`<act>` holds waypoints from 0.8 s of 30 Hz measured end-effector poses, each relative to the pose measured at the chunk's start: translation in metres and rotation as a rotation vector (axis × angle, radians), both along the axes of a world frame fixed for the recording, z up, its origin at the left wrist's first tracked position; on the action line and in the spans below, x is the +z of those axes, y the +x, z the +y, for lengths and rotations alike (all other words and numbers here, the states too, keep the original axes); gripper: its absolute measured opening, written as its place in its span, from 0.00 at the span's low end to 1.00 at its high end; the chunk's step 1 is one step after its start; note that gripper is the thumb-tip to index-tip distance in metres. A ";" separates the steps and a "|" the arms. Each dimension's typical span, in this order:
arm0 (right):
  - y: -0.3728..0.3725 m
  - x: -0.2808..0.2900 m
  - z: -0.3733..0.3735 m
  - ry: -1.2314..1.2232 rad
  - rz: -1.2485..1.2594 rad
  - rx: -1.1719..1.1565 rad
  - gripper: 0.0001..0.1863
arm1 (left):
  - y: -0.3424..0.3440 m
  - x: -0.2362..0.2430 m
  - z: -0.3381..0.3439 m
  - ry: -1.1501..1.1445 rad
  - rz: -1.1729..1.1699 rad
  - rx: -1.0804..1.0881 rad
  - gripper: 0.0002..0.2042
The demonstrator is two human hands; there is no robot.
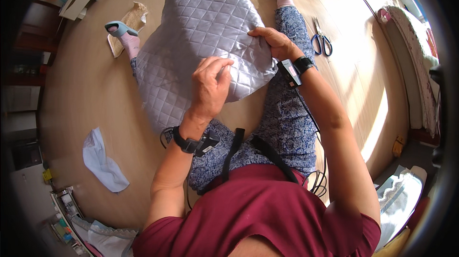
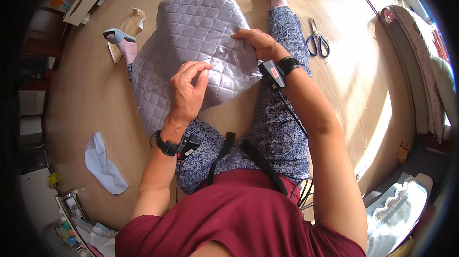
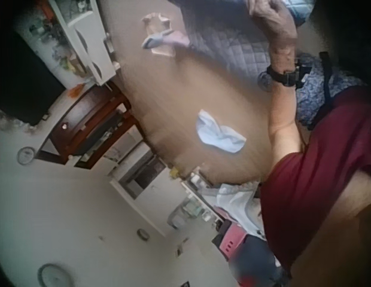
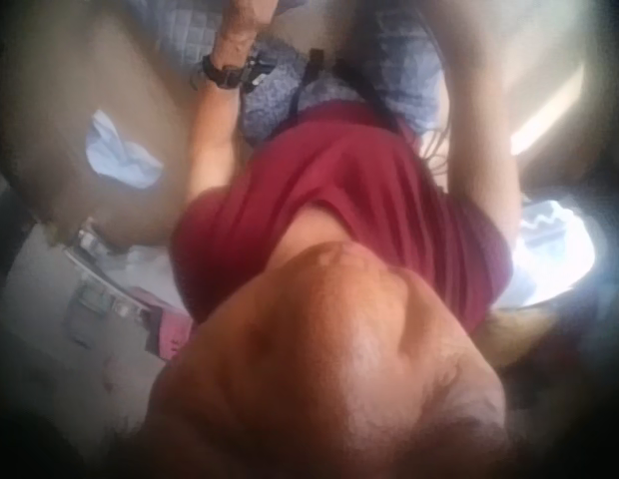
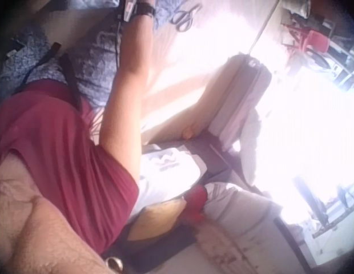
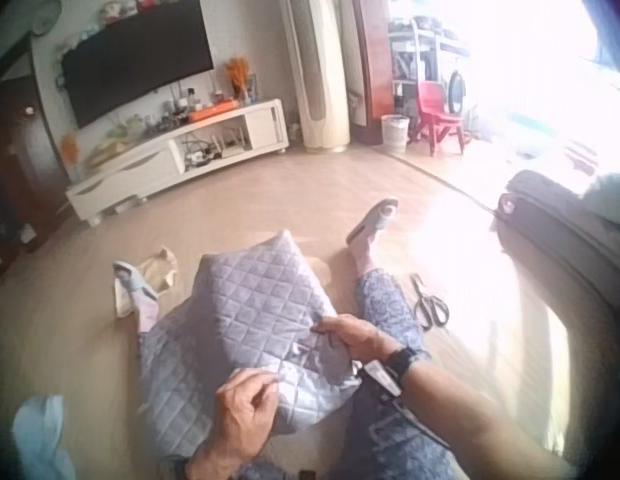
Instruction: The person trims excess black webbing from a small wooden stool using scissors, then folds a quilted cushion and places it on the floor.
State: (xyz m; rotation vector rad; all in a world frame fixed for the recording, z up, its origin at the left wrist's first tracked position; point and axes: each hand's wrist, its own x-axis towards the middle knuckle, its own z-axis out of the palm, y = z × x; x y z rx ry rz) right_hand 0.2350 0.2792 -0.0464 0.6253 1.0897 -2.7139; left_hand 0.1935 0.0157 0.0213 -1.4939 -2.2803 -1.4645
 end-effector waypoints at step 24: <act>0.003 0.002 0.002 0.081 -0.032 0.024 0.17 | -0.047 -0.027 -0.013 0.000 0.193 0.404 0.22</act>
